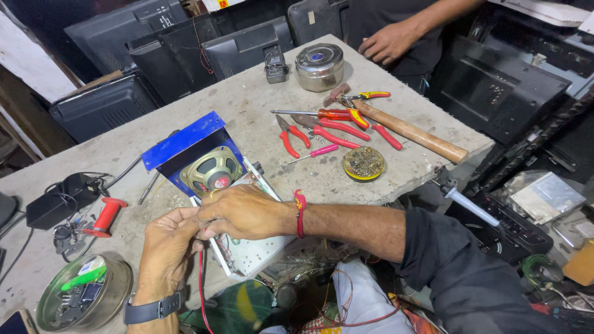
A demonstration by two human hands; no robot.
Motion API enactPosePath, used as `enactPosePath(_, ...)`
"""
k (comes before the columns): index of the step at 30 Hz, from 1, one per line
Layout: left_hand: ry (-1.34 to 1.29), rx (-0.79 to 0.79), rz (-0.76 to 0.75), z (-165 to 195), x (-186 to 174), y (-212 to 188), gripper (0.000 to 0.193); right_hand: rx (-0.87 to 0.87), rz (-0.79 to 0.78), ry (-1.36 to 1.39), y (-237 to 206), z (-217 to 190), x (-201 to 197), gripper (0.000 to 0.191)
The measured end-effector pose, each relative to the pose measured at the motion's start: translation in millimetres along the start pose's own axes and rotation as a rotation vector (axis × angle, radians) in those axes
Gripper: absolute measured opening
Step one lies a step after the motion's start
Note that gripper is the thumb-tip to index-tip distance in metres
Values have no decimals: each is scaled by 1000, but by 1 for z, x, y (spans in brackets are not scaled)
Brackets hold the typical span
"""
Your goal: The person is soldering wires to a circuit board inside a small metal box containing a speaker. They use a soldering iron and solder to connect red and black wires to the board and speaker terminals.
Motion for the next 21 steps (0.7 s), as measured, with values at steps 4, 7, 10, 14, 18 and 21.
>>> enactPosePath(4, 185, -23, -16, 8, 4, 8, 18, 0, 43, 64, -5, 3, -6, 16)
enactPosePath(7, 237, -60, -42, 15, 10, 14, 20, 34, 133, 80, -5, 10, -13, 15)
enactPosePath(10, 285, -81, -56, 23, 13, 15, 20, 54, 154, 105, -4, 15, -14, 13)
enactPosePath(14, 206, -14, -77, 34, 13, 9, 16, 250, 126, 231, -1, 29, -3, 14)
enactPosePath(18, 159, 63, -63, 33, 8, 2, 9, 455, 240, 567, 7, 44, 11, 10)
enactPosePath(21, 131, 86, -27, 33, 0, 1, 6, 398, 143, 461, 13, 43, 16, 8)
Point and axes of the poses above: each hand's wrist, its own y-axis towards the middle knuckle, its own x-axis out of the palm, z = x × y, the point moved 7 cm from there along y, towards the middle knuckle, and after that the axes turned 6 degrees about -x, right-handed, at the moved point
